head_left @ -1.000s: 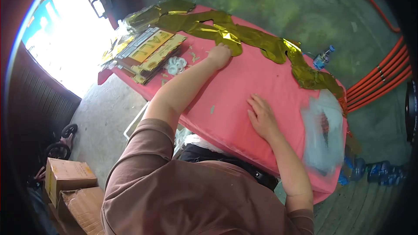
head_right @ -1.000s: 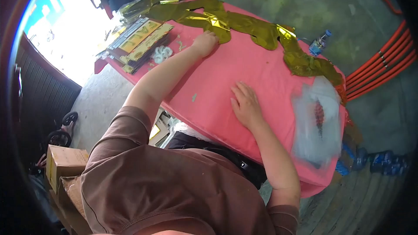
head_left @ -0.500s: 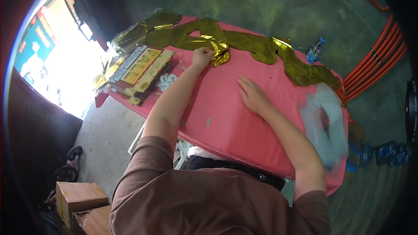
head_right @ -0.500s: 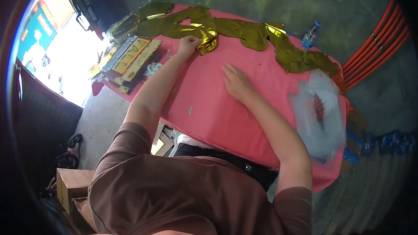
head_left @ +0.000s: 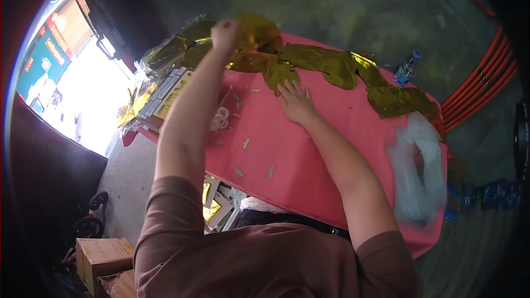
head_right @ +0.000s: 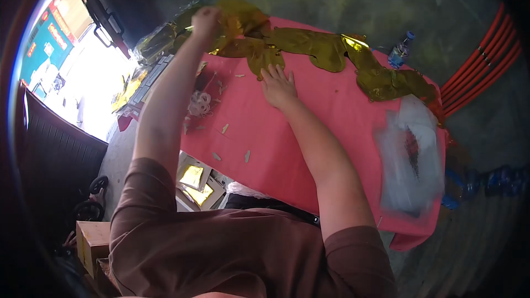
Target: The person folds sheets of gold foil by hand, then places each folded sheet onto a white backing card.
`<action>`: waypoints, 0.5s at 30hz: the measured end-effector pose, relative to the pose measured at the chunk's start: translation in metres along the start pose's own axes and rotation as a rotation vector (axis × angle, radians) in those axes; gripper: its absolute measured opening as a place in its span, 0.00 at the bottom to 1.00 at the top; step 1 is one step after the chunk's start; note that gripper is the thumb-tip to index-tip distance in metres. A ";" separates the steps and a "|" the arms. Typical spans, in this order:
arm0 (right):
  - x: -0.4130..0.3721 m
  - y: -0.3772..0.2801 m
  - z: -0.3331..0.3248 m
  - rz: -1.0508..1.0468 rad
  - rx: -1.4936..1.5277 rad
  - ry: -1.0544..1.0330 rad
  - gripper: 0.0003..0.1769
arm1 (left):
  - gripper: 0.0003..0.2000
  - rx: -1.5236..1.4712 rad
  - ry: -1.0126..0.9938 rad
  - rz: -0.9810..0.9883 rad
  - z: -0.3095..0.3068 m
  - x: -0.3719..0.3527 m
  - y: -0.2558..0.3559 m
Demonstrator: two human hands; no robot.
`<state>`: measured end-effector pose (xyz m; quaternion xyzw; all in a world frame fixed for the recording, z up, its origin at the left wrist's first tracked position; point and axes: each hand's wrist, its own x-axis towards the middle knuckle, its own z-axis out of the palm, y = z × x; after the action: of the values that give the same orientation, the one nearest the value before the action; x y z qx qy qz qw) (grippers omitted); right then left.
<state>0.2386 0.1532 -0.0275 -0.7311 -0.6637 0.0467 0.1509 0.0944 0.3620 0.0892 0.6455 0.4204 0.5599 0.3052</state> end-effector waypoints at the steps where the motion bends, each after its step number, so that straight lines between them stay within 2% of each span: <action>1: -0.001 0.000 -0.001 0.001 -0.014 0.007 0.27 | 0.12 -0.038 0.048 0.008 -0.010 0.032 0.005; 5: -0.002 -0.003 -0.003 0.019 -0.057 -0.017 0.27 | 0.16 -0.290 0.124 0.058 -0.037 0.089 0.074; 7: -0.002 -0.004 -0.003 0.030 -0.042 -0.025 0.27 | 0.17 -0.340 0.133 0.082 -0.039 0.136 0.088; 9: -0.002 -0.003 -0.003 0.037 -0.047 -0.028 0.28 | 0.11 -0.581 0.116 0.244 -0.040 0.174 0.103; 10: -0.002 -0.003 -0.003 0.039 -0.054 -0.034 0.28 | 0.11 -0.581 0.116 0.244 -0.042 0.181 0.113; 12: -0.003 -0.004 -0.002 0.041 -0.040 -0.030 0.28 | 0.11 -0.324 0.265 0.476 -0.045 0.179 0.153; 13: -0.004 -0.005 -0.003 0.042 -0.027 -0.023 0.27 | 0.11 -0.324 0.266 0.479 -0.043 0.179 0.165; 15: -0.004 -0.006 -0.003 0.039 -0.028 -0.022 0.27 | 0.10 -0.384 0.121 0.657 -0.034 0.176 0.188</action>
<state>0.2333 0.1488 -0.0237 -0.7455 -0.6514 0.0484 0.1324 0.1028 0.4284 0.3399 0.6428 0.0957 0.7334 0.1995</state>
